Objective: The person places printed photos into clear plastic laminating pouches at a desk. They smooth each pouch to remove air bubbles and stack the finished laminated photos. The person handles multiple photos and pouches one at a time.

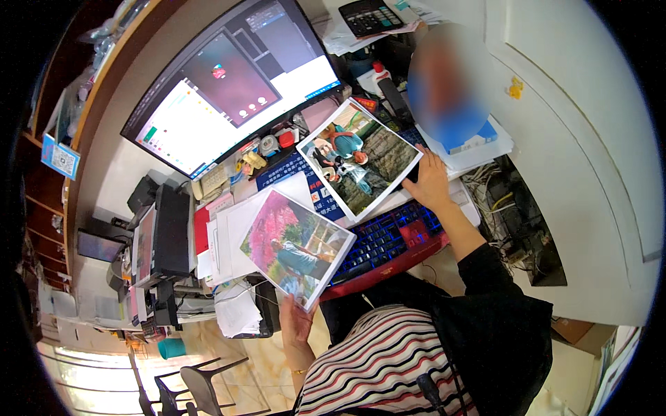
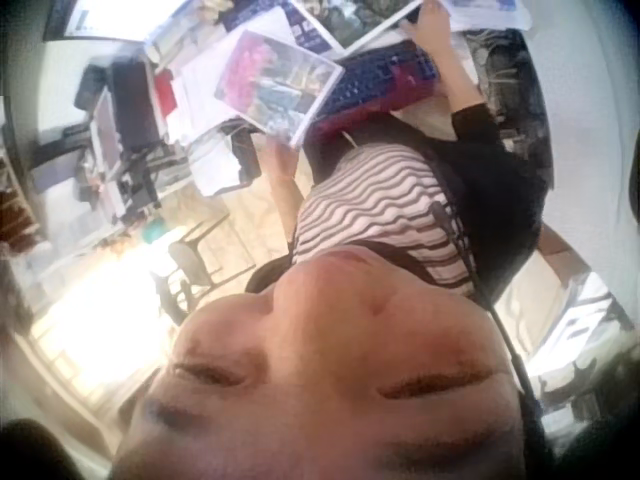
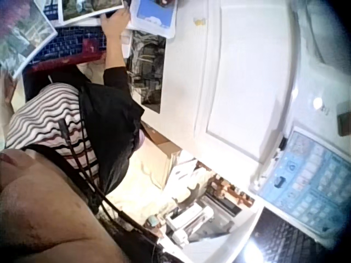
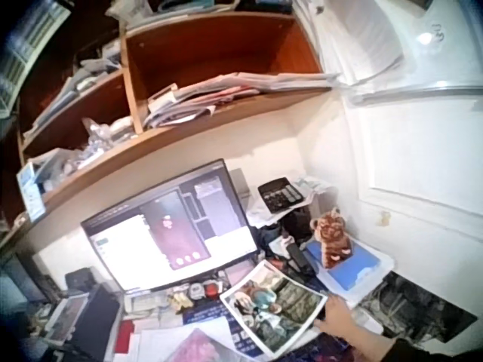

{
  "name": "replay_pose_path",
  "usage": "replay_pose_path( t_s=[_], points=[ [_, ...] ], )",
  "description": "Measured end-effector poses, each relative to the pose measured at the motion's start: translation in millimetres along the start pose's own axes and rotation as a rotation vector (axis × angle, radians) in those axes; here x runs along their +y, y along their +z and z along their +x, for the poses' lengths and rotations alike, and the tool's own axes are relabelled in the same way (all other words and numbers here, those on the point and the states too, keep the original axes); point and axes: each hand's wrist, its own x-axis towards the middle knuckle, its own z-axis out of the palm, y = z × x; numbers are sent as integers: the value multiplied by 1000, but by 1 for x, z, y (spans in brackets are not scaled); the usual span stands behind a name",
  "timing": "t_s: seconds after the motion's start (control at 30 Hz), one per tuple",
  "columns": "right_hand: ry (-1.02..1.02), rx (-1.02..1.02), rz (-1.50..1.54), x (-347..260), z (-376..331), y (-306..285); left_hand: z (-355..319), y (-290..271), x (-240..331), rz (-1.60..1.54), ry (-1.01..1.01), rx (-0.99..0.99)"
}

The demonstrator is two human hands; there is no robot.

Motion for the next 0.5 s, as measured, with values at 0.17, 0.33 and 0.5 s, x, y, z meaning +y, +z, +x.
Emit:
replay_pose_path(
  t_s=[0.17, 0.33, 0.5],
  points=[
    [140, 15, 352, -8, 19, 11, -7, -4, -11, 79, 100, 70],
    [264, 92, 507, -10, 22, 26, 0, -14, -1, 228, 203, 357],
    [40, 44, 179, -4, 16, 33, 9, 41, -8, 1327, 986, 722]
  ],
)
